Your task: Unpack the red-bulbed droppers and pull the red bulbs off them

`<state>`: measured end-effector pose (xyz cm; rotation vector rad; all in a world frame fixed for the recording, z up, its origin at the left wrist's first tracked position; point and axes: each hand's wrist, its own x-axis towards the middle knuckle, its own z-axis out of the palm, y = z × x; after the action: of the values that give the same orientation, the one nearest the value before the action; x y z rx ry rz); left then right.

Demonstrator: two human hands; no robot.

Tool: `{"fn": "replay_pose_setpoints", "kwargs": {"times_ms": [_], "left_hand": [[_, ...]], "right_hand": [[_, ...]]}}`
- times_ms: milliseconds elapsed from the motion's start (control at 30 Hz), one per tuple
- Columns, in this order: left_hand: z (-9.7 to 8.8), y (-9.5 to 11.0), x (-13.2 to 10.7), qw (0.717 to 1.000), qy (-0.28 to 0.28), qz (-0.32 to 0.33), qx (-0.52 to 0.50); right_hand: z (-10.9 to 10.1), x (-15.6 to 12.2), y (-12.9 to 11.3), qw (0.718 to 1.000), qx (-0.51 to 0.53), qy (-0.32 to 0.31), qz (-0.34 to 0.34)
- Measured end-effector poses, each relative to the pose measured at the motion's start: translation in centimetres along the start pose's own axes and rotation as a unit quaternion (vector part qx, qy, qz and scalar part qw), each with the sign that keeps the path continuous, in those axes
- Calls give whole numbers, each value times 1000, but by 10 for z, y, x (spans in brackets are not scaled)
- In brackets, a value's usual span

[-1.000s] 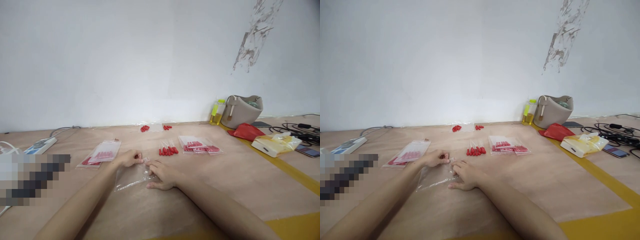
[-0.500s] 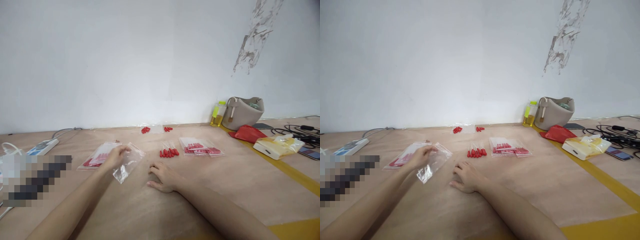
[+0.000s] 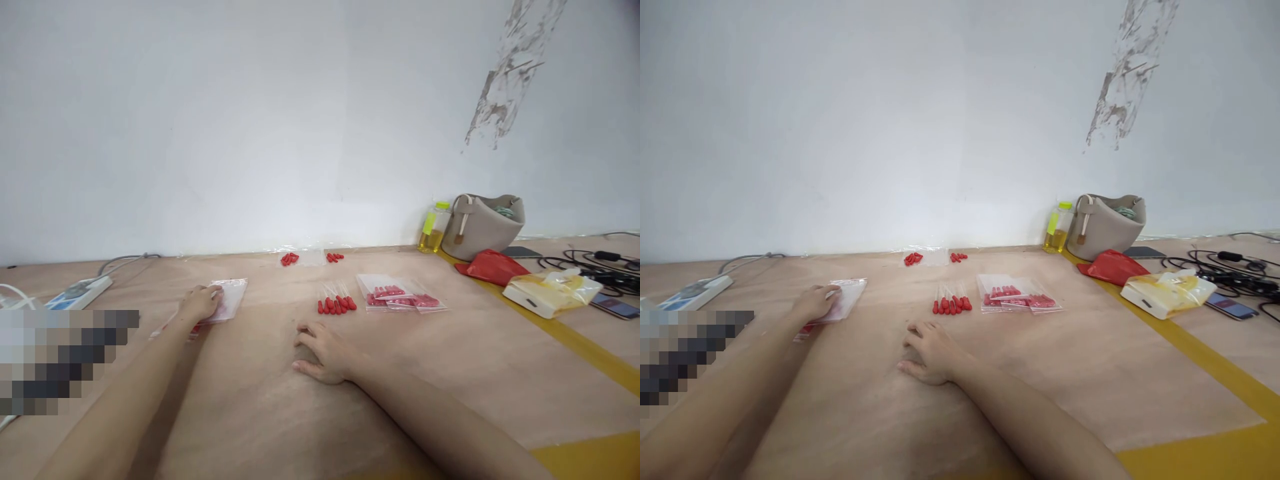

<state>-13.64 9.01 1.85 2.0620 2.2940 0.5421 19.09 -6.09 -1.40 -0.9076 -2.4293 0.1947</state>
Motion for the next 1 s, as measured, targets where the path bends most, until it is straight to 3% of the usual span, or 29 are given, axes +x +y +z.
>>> {"fn": "replay_pose_setpoints", "kwargs": {"times_ms": [200,367,500,1000], "left_hand": [[-21,-9,8,997,-19,-70,34],[-45,-30,-3,984,-105,-138,50],[-51,-35,-5,974,-145,-164,54],[-45,-25,-12,981,-109,-148,-64]], "right_hand": [[1,0,1,1000,2,5,-4],[0,1,1,1000,0,2,-8],[0,1,0,1000,2,1,-6],[0,1,0,1000,4,0,0]]}}
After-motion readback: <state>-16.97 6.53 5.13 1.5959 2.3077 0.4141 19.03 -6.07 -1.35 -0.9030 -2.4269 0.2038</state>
